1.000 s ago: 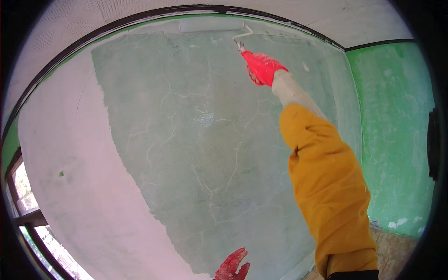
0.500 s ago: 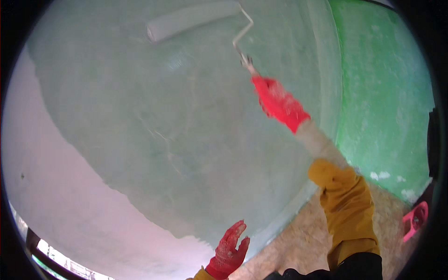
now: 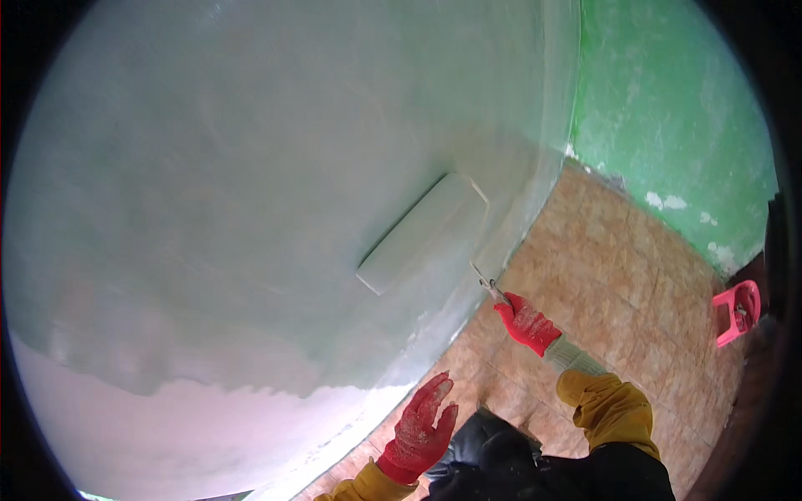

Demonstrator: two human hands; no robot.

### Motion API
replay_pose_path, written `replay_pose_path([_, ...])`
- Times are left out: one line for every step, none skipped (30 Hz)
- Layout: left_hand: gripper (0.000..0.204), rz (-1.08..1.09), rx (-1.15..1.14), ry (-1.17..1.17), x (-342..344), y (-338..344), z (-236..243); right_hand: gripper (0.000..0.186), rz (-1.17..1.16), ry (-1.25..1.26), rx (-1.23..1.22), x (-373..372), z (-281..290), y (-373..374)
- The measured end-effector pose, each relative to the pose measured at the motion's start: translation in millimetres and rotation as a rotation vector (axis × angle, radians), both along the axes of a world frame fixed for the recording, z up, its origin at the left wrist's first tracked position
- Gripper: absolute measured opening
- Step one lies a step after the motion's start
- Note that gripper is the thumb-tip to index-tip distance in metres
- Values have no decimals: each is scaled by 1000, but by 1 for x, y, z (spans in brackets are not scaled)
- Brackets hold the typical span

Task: The person paints a green wall with white paint using a roller, then loads the roller with paint from a tray on the floor.

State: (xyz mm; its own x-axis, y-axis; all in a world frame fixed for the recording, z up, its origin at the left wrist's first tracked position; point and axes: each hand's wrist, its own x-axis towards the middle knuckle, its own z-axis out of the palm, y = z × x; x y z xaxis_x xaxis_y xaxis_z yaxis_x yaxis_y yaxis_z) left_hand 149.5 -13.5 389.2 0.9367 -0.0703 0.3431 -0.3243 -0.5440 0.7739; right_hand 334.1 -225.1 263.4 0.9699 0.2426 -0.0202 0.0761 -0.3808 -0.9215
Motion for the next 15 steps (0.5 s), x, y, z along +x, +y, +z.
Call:
replay_pose_path([46,-3,-7,24,3,1,-29,32,8,34,-42,-1,-33,-2])
replay_pose_path([45,1,0,43,5,1,-57,32,5,58,-51,-2,-66,-6])
replay_pose_path([45,4,6,62,6,1,-85,32,9,85,-94,-4,-99,-11])
replay_pose_path([44,10,-6,80,5,1,-115,31,19,104,-135,-7,-134,-13])
replay_pose_path([44,11,-13,96,3,1,-145,31,22,120,-141,-12,-169,-17])
replay_pose_path([43,10,3,80,-1,0,-173,32,9,111,-194,-18,-203,-22])
replay_pose_path([43,10,24,64,-2,2,-206,33,-1,101,-242,-21,-244,-24])
replay_pose_path([43,7,24,63,2,5,-226,33,0,115,-246,-20,-274,-27])
replay_pose_path([43,6,20,77,4,8,-247,36,15,161,-249,-17,-304,-32])
replay_pose_path([43,17,27,61,4,10,-270,39,32,200,-248,-16,-332,-36])
replay_pose_path([44,29,34,45,2,11,-293,39,36,207,-249,-17,-360,-39])
replay_pose_path([45,38,42,47,0,12,-314,41,38,215,-311,-17,-388,-43])
replay_pose_path([45,41,49,50,-2,13,-332,44,40,219,-365,-18,-415,-46])
replay_pose_path([45,49,63,41,-3,14,-350,44,43,222,-358,-17,-443,-49])
replay_pose_path([45,58,76,32,-5,15,-368,46,37,258,-348,-17,-469,-52])
